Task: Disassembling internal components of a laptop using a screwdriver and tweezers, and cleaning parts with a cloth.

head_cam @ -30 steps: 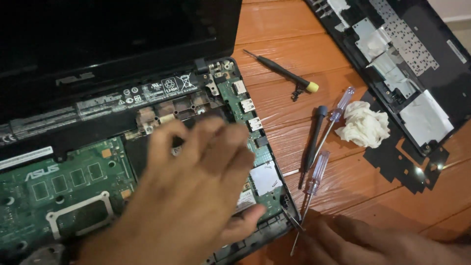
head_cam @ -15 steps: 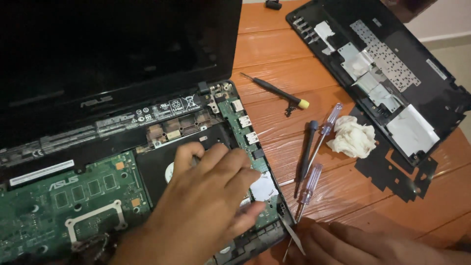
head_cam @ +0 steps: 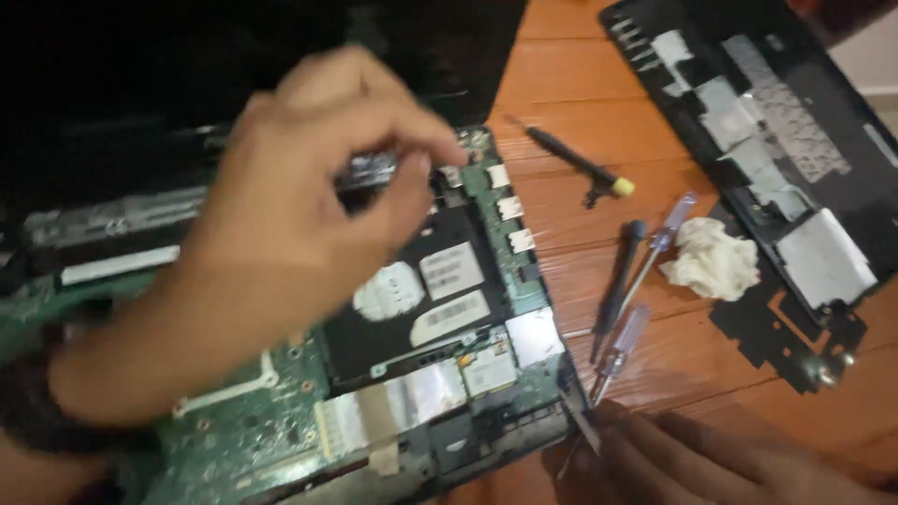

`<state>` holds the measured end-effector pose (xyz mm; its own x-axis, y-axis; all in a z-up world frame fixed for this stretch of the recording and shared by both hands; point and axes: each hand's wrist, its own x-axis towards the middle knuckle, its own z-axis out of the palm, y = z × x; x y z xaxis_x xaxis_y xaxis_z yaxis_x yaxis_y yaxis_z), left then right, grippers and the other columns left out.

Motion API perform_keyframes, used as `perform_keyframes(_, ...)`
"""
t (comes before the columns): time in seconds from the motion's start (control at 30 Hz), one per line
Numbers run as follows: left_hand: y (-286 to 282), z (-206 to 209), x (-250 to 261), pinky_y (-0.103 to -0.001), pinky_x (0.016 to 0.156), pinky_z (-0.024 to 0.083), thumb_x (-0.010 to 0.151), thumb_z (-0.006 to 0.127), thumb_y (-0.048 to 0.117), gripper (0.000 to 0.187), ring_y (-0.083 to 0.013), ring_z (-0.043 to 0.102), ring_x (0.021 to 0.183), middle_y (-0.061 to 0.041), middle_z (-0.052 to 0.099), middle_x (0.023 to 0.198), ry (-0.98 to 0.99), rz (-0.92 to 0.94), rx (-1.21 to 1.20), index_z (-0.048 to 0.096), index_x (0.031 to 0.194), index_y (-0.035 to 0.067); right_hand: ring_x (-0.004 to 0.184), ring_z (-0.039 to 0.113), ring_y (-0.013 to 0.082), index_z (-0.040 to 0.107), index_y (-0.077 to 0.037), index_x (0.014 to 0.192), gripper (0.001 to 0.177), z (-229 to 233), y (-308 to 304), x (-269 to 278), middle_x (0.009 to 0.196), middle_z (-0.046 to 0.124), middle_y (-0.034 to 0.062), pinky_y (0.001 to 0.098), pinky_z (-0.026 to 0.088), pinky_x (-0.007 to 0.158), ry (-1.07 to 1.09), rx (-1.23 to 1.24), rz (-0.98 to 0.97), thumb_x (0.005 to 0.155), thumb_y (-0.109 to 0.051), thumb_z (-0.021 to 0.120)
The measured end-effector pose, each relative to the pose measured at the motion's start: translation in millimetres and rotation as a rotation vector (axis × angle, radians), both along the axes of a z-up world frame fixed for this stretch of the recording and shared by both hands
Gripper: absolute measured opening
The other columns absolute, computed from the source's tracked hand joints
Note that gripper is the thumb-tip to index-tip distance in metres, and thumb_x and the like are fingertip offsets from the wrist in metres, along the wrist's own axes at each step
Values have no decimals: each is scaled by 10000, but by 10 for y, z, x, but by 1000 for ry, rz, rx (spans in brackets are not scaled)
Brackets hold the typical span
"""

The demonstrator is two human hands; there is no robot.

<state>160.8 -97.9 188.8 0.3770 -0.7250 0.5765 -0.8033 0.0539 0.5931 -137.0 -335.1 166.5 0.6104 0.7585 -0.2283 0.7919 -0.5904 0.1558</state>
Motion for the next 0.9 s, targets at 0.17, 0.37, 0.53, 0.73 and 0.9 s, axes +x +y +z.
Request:
perform_keyframes(0.17, 135, -84, 218, -424, 938, 354, 819, 829, 244, 332, -227, 488, 1093, 3, 596, 1135, -31, -188, 352, 744, 1139, 243, 884, 764, 138, 770, -244, 967, 293, -80, 431, 48, 1042, 793, -2, 348, 660, 689, -193, 144, -552, 805, -488, 794)
perform_keyframes(0.37, 345, -69, -4, -677, 913, 318, 413, 1187, 449, 1307, -466, 128, 1452, -133, 273, 1648, -5, -468, 742, 522, 1524, 267, 1016, 754, 121, 739, -281, 1166, 401, -306, 41, -189, 1195, 760, -48, 328, 644, 850, -2, 183, -605, 780, -387, 745)
perform_keyframes(0.53, 318, -194, -191, -655, 1018, 273, 674, 872, 333, 598, -405, 385, 1288, -147, 508, 1380, -89, -501, 400, 656, 1183, 103, 838, 780, 169, 782, -253, 981, 324, -34, 501, 90, 976, 804, -11, 329, 675, 657, -109, 121, -730, 770, -499, 790)
perform_keyframes(0.73, 249, -247, -242, -621, 1013, 309, 682, 829, 286, 459, -405, 386, 1303, -163, 535, 1403, -91, -443, 435, 752, 1100, 112, 952, 736, 172, 722, -323, 1127, 344, -4, 389, 111, 1187, 699, -1, 319, 652, 746, -197, 184, -424, 806, -422, 796)
perform_keyframes(0.9, 235, -265, -254, -664, 1040, 288, 707, 819, 279, 417, -392, 431, 1234, -137, 565, 1352, -136, -414, 410, 771, 1095, 135, 983, 722, 175, 680, -304, 1198, 430, -44, 308, 83, 1207, 665, 36, 306, 646, 738, -224, 111, -359, 814, -454, 801)
